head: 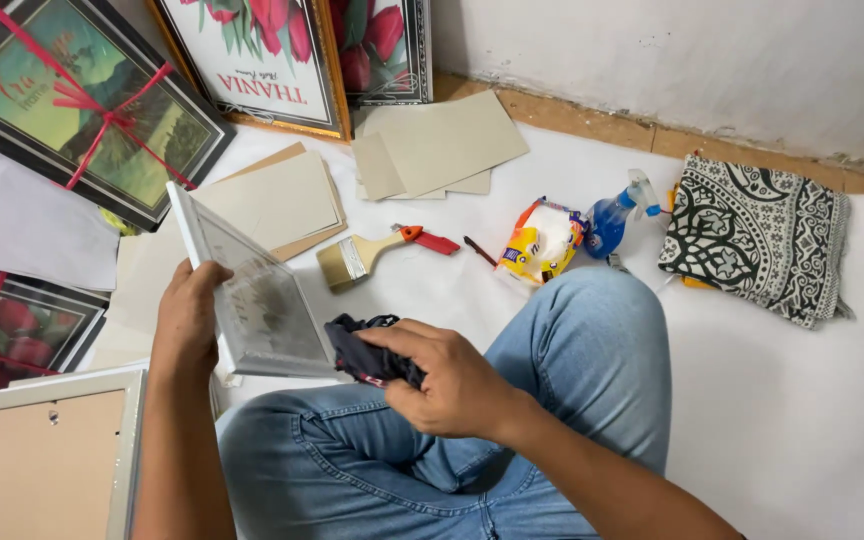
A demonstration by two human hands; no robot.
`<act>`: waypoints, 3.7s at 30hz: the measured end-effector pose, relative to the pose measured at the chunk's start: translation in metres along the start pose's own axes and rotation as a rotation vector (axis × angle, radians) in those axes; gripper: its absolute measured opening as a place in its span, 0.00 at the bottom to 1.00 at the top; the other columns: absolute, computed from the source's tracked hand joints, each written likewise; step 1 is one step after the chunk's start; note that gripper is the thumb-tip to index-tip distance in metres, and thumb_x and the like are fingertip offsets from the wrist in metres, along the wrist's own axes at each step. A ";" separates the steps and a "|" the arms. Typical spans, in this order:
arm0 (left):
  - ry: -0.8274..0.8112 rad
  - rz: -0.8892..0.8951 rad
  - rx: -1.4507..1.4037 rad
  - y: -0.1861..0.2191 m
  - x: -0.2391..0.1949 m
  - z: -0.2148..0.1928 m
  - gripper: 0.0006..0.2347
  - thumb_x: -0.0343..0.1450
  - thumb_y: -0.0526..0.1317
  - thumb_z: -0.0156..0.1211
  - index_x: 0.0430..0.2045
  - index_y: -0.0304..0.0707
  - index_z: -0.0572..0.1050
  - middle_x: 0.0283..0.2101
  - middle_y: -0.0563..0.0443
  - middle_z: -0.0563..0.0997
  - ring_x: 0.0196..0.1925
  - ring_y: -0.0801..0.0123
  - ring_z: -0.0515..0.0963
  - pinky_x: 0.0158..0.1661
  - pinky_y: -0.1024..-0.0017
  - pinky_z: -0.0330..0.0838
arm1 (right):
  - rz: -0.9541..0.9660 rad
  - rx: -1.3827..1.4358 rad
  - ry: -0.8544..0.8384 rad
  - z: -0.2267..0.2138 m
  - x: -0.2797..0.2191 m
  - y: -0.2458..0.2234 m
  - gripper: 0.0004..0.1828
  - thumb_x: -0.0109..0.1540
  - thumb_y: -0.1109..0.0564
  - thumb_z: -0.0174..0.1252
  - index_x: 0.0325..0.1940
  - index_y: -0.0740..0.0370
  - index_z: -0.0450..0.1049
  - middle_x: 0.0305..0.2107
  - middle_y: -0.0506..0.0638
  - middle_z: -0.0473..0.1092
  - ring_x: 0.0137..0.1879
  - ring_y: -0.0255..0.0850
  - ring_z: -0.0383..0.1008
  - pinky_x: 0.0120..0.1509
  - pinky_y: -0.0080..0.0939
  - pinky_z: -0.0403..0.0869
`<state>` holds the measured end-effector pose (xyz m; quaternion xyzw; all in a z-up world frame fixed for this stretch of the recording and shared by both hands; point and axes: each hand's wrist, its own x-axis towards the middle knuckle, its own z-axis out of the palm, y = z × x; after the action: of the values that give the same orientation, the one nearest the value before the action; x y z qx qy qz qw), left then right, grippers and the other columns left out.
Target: The person cleans the back and front of a picture frame using a brush and a cloth. They then disassemble the frame by removing the backing board and a plastic sheet, clean the glass, and place a new backing board inside the frame.
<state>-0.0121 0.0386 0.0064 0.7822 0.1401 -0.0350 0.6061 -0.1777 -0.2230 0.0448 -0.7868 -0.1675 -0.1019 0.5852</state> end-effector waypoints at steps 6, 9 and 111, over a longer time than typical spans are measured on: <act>0.022 -0.075 -0.086 -0.014 0.005 -0.006 0.24 0.63 0.44 0.60 0.54 0.36 0.73 0.40 0.31 0.73 0.41 0.48 0.71 0.41 0.52 0.66 | 0.131 0.171 0.110 0.054 0.051 0.039 0.27 0.59 0.60 0.58 0.63 0.65 0.71 0.41 0.63 0.74 0.48 0.56 0.77 0.48 0.53 0.75; 0.043 -0.103 -0.130 -0.001 -0.001 0.008 0.26 0.62 0.43 0.60 0.57 0.37 0.72 0.39 0.36 0.73 0.40 0.54 0.71 0.41 0.58 0.67 | 0.220 0.338 0.114 0.086 0.084 0.049 0.23 0.64 0.55 0.56 0.64 0.63 0.70 0.43 0.61 0.73 0.50 0.49 0.75 0.50 0.49 0.75; 0.201 -0.312 -0.101 -0.098 -0.062 -0.124 0.20 0.75 0.35 0.39 0.55 0.07 0.63 0.46 0.04 0.71 0.42 0.27 0.73 0.46 0.49 0.64 | 0.998 0.963 0.087 0.018 0.058 0.203 0.18 0.66 0.56 0.55 0.57 0.70 0.75 0.37 0.54 0.73 0.37 0.34 0.68 0.41 0.30 0.67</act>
<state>-0.1112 0.1686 -0.0395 0.7190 0.3210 -0.0432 0.6150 -0.0471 -0.2497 -0.1198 -0.4179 0.2114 0.2335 0.8521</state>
